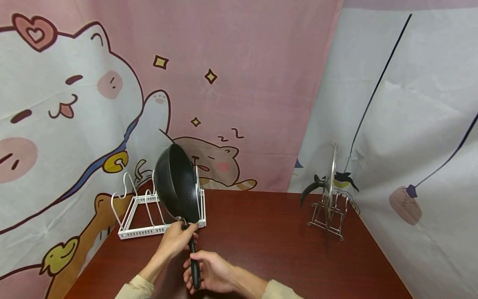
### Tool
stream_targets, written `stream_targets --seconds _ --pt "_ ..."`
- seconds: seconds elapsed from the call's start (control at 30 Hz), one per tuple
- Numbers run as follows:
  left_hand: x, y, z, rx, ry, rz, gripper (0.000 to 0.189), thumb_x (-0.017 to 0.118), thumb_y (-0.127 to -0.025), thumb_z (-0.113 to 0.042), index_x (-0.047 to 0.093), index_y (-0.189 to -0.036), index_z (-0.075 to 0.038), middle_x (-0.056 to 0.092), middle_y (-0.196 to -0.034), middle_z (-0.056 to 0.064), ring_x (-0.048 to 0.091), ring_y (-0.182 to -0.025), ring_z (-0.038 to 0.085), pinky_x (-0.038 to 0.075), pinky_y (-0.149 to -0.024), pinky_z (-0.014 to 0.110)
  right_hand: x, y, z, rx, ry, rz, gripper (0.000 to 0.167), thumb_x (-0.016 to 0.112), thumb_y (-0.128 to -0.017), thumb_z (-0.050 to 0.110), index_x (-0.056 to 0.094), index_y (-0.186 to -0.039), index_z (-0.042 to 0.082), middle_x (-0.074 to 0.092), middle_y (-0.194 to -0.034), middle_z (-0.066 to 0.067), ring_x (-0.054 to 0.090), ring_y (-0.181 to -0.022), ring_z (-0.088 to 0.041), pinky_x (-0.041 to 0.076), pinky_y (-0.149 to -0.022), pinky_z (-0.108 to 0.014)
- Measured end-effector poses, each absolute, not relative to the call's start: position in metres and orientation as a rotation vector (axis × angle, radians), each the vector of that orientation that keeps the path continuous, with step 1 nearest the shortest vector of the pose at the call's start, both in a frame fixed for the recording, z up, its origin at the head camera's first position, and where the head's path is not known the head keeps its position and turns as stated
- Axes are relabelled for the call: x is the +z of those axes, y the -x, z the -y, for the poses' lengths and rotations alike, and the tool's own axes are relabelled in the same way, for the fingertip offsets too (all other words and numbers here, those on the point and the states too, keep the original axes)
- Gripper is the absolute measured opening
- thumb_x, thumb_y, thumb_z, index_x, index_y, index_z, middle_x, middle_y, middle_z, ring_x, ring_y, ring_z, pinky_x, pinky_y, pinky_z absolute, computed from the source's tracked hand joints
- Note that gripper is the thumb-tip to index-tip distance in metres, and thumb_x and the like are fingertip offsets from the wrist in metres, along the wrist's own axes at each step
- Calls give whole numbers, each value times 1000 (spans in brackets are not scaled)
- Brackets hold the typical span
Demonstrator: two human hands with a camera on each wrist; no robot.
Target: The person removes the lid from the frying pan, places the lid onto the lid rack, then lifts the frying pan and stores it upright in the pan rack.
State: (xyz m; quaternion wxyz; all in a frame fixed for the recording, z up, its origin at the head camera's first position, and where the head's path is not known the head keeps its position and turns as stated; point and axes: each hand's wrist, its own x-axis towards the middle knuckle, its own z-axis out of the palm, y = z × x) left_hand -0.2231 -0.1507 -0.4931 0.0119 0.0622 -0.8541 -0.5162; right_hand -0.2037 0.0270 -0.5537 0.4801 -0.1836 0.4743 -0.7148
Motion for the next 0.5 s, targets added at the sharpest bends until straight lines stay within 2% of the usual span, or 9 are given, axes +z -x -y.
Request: stream_targets --seconds 0.13,0.23,0.37,0.5 --pt "-493 222 151 -1540 -182 2687 29 71 -107 -35 74 -107 -6 85 -95 7 72 -75 12 65 -67 34 -553 203 -31 -1760 451 -1215 35 55 -109 46 62 -124 15 77 -102 4 72 -91 -14 62 -86 -33" --pt "-493 222 152 -1437 -150 2710 27 71 -106 -36 75 -102 -10 83 -92 3 68 -74 12 58 -67 30 -552 203 -34 -1770 449 -1241 42 55 -109 45 61 -132 10 77 -105 2 74 -93 -15 63 -87 -34" --pt "-493 221 152 -1286 -122 2747 25 72 -104 -36 73 -94 -14 76 -85 0 62 -77 15 48 -71 33 -551 203 -38 -1771 465 -1269 53 54 -111 45 59 -142 2 78 -108 1 76 -97 -16 63 -89 -33" --pt "-492 217 152 -1189 -127 2772 25 73 -104 -37 69 -91 -16 71 -82 0 61 -80 18 47 -74 37 -551 203 -43 -1771 476 -1302 59 52 -112 45 59 -146 -2 80 -114 0 77 -103 -16 63 -91 -31"
